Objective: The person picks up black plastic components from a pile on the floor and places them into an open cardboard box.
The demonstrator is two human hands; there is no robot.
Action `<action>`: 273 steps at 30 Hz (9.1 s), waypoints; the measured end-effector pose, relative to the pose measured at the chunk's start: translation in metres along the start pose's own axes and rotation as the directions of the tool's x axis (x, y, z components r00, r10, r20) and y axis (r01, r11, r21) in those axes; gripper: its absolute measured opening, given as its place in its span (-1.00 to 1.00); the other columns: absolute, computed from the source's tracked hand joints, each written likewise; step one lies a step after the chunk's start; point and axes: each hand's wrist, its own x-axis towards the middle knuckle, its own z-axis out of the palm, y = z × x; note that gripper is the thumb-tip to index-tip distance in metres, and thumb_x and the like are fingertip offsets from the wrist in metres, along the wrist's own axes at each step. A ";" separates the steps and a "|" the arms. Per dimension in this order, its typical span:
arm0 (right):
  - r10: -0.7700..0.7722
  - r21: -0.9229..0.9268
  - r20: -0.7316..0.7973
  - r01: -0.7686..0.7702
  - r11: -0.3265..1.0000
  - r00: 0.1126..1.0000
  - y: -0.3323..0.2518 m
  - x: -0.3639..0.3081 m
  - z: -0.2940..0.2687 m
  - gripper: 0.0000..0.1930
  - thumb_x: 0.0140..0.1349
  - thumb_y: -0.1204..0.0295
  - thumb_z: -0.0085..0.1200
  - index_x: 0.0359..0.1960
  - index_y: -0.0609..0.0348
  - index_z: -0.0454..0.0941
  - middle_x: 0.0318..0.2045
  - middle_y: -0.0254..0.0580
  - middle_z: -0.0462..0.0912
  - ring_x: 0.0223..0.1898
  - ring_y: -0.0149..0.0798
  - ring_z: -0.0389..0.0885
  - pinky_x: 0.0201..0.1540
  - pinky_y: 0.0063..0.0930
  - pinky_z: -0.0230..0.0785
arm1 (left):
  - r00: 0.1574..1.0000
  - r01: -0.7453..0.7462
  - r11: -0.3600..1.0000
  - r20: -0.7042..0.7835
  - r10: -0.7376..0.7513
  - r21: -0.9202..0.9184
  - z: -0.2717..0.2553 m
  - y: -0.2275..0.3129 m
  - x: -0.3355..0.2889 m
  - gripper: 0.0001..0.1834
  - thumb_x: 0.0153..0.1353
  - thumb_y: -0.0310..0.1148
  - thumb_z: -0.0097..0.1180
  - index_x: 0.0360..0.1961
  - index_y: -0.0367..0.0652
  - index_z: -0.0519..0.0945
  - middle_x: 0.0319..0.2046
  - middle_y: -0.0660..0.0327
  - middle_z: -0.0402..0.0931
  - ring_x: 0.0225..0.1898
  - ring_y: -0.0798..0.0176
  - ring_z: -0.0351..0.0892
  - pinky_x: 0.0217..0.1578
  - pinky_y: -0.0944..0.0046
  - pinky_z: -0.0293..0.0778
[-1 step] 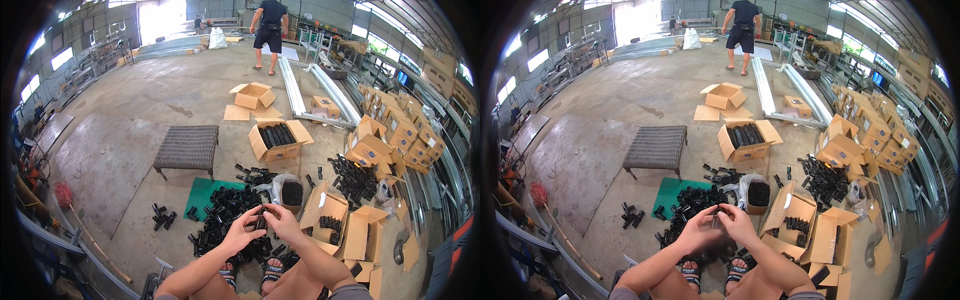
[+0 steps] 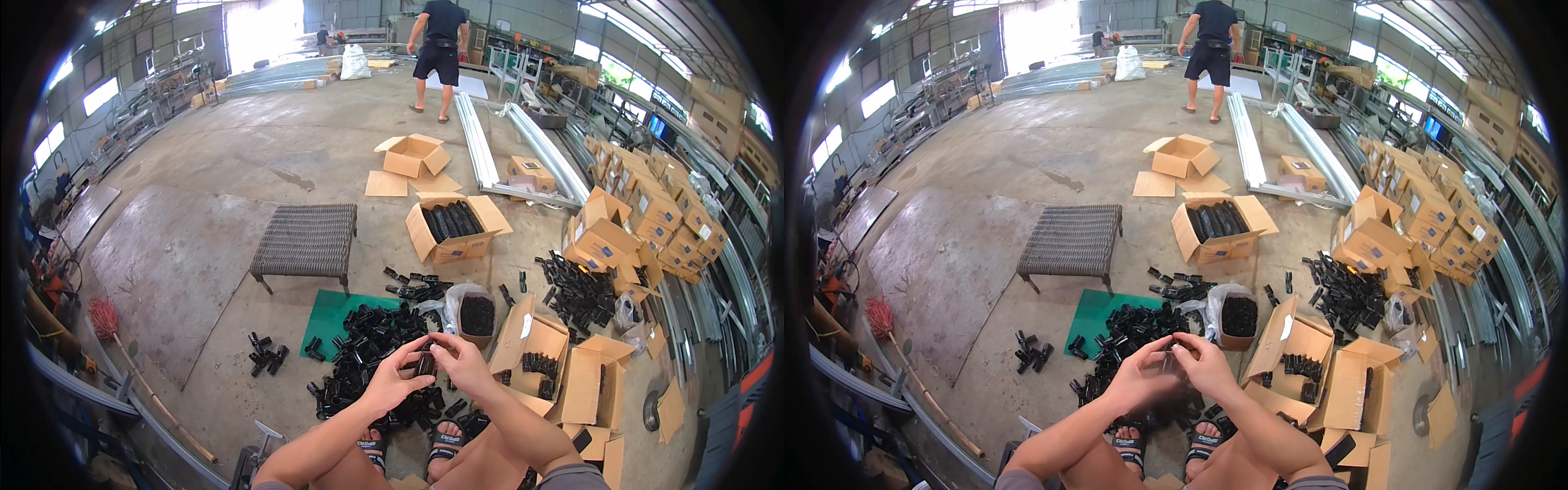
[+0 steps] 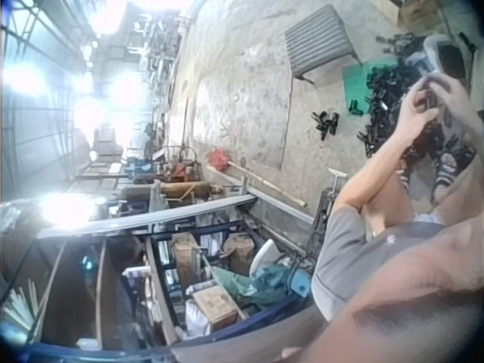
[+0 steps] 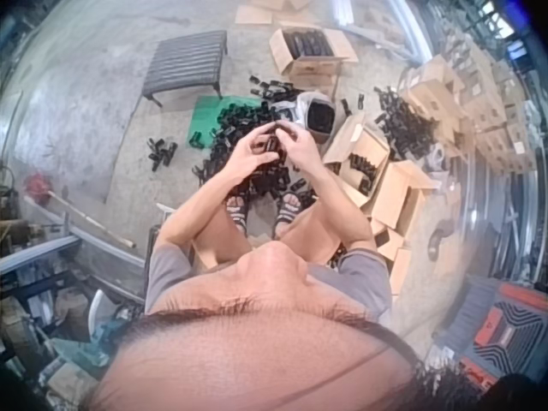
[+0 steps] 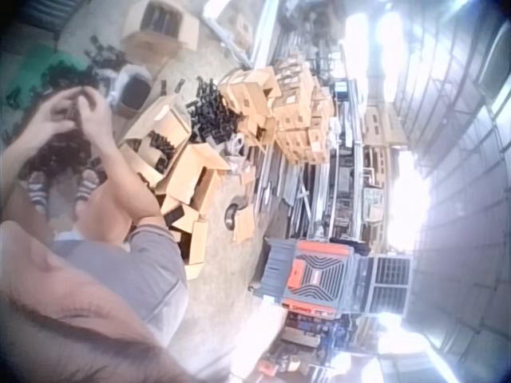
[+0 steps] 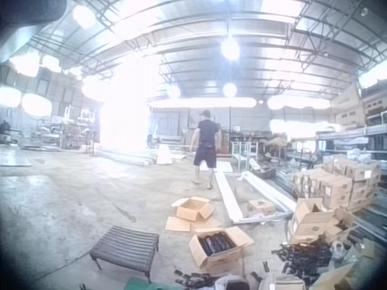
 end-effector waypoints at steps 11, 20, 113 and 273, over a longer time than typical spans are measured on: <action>0.092 0.016 0.120 -0.094 0.995 0.989 -0.005 0.002 -0.008 -0.57 0.42 0.29 0.20 0.24 0.22 0.58 -0.06 -0.21 0.73 -0.13 -0.47 0.66 -0.09 -0.52 0.58 | 0.999 0.003 0.990 -0.033 0.001 0.139 0.005 0.006 -0.003 -0.09 0.02 -0.70 0.39 0.42 -0.08 0.31 0.11 0.05 0.50 0.02 0.14 0.66 -0.04 0.19 0.71; 0.175 0.090 0.233 -0.200 0.976 0.957 -0.015 -0.002 -0.020 -0.58 0.38 0.27 0.26 0.20 0.19 0.62 -0.14 -0.29 0.75 -0.20 -0.51 0.61 -0.11 -0.55 0.53 | 1.000 -0.012 0.994 0.004 0.012 0.111 0.002 0.004 0.000 -0.18 0.05 -0.64 0.45 0.34 -0.12 0.35 0.02 0.00 0.59 -0.05 0.13 0.73 -0.12 0.27 0.70; -0.302 -0.221 0.028 0.301 0.928 0.953 -0.004 0.041 -0.018 -0.85 0.31 0.55 0.25 -0.14 0.33 0.59 -0.28 -0.15 0.78 -0.26 -0.46 0.72 -0.18 -0.52 0.56 | 0.965 -0.210 0.645 0.052 0.255 0.735 -0.044 -0.003 0.017 -0.29 0.00 -0.63 0.30 0.26 -0.06 0.52 0.15 0.07 0.59 0.13 -0.06 0.61 0.16 0.07 0.52; -0.460 -0.357 0.115 0.469 0.808 0.880 -0.067 -0.006 0.018 -0.85 0.40 0.43 0.08 -0.19 0.29 0.50 -0.35 0.03 0.55 -0.31 0.09 0.57 -0.23 -0.18 0.43 | 0.941 -0.308 0.909 -0.232 0.247 -0.281 -0.020 0.015 0.003 -0.66 0.08 -0.70 0.40 -0.27 -0.15 0.48 -0.14 0.19 0.70 -0.15 0.43 0.64 -0.05 0.36 0.57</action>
